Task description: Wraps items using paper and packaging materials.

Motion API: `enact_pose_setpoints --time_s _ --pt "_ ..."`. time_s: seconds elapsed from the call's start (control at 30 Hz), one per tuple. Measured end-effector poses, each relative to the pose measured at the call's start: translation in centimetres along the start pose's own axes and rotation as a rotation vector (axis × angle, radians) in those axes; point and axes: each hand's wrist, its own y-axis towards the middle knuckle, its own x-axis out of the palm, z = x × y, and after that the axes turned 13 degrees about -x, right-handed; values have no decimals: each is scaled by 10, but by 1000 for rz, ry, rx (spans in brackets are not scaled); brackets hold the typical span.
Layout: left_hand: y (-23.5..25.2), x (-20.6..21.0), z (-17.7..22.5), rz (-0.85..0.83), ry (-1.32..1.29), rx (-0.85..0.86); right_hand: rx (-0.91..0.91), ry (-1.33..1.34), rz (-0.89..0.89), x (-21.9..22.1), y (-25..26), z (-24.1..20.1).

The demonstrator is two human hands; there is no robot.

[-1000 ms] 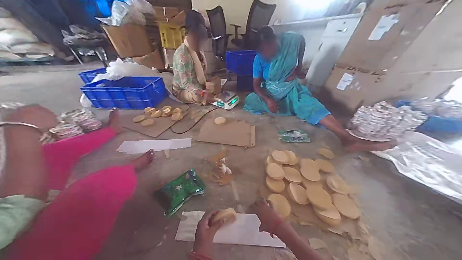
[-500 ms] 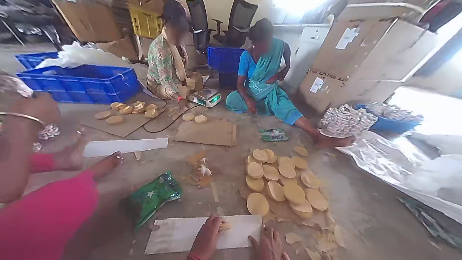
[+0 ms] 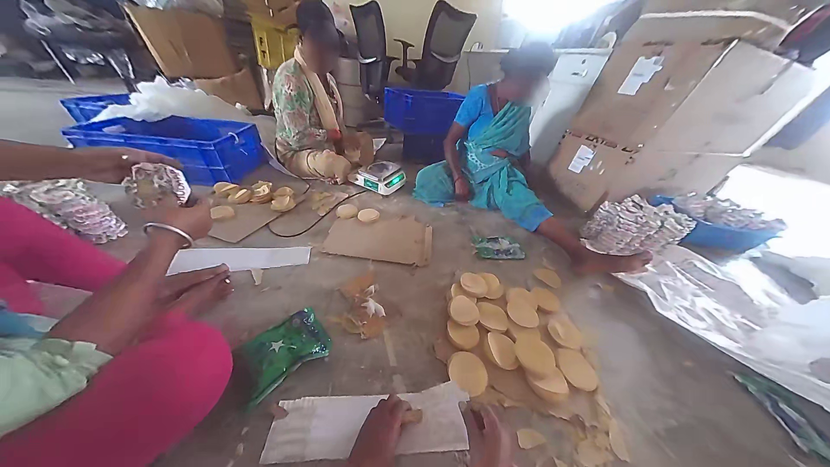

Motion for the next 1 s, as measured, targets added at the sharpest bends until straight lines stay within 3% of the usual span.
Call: enact_pose_setpoints --time_s 0.1,0.23,0.4,0.57,0.83,1.0 --pt "-4 4 2 68 -41 41 60 78 -44 -4 6 -20" --pt "0 7 4 -28 -27 -19 42 116 -108 -4 13 -36" --pt "-3 7 5 10 -110 -31 -115 146 -184 17 7 -57" --pt "-5 0 10 -95 -115 -148 -328 103 -182 46 -10 -62" --pt "1 7 -3 -9 -402 -236 -606 53 -194 48 -4 -30" --pt "0 14 -11 77 -527 -180 -770 96 -128 61 -3 -8"
